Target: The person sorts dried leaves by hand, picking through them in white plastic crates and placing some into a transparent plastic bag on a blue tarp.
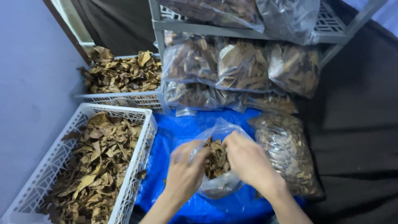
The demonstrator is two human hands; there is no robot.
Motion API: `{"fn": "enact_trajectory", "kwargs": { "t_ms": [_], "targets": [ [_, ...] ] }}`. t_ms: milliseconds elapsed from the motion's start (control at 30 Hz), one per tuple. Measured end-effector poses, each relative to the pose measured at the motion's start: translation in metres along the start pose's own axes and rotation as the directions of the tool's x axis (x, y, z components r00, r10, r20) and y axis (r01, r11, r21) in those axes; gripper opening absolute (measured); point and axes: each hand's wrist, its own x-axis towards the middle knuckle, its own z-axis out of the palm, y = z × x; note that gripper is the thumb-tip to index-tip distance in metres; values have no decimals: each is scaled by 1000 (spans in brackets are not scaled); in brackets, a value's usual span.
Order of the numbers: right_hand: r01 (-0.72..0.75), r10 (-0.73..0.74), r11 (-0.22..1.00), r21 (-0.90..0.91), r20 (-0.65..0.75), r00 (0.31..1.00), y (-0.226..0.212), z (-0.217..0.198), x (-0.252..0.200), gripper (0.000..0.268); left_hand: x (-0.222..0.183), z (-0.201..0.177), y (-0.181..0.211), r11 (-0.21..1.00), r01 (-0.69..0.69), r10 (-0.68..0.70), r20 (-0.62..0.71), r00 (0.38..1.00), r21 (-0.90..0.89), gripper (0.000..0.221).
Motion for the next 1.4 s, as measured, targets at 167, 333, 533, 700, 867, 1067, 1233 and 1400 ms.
{"fn": "enact_trajectory", "kwargs": {
  "t_ms": [167, 333, 533, 700, 867, 1067, 1233, 1400],
  "targets": [
    [-79, 114, 993, -84, 657, 745, -6, 56, 57, 51, -32, 28, -6, 373, 876, -792, 388, 472, -305, 89],
    [-9, 228, 968, -249, 871, 435, -35, 74, 76, 88, -3, 4, 2, -124, 948, -770, 630, 95, -294, 58],
    [-190, 316, 947, -259, 857, 407, -30, 138, 68, 76, 17, -5, -4, -195, 888, -788, 606, 111, -417, 49],
    [46, 359, 893, -448, 769, 529, 5, 203, 69, 77, 18, -9, -5, -252, 844, -740, 656, 149, -475, 52],
    [-59, 186, 982, -181, 842, 507, -11, 57, 81, 90, 15, -66, -21, 102, 936, -654, 686, 319, -338, 80],
    [66, 68, 974, -216, 560, 826, -29, -14, 70, 39, -78, -80, -126, 446, 883, -784, 413, 463, -143, 44],
    [205, -150, 961, -184, 277, 949, -112, 9, 56, 62, -152, -115, -199, 477, 839, -861, 330, 386, 264, 49],
    [553, -503, 833, 6, 425, 752, -189, 100, 80, 45, -224, -112, -254, 541, 621, -841, 358, 405, 567, 100]
  ]
}}
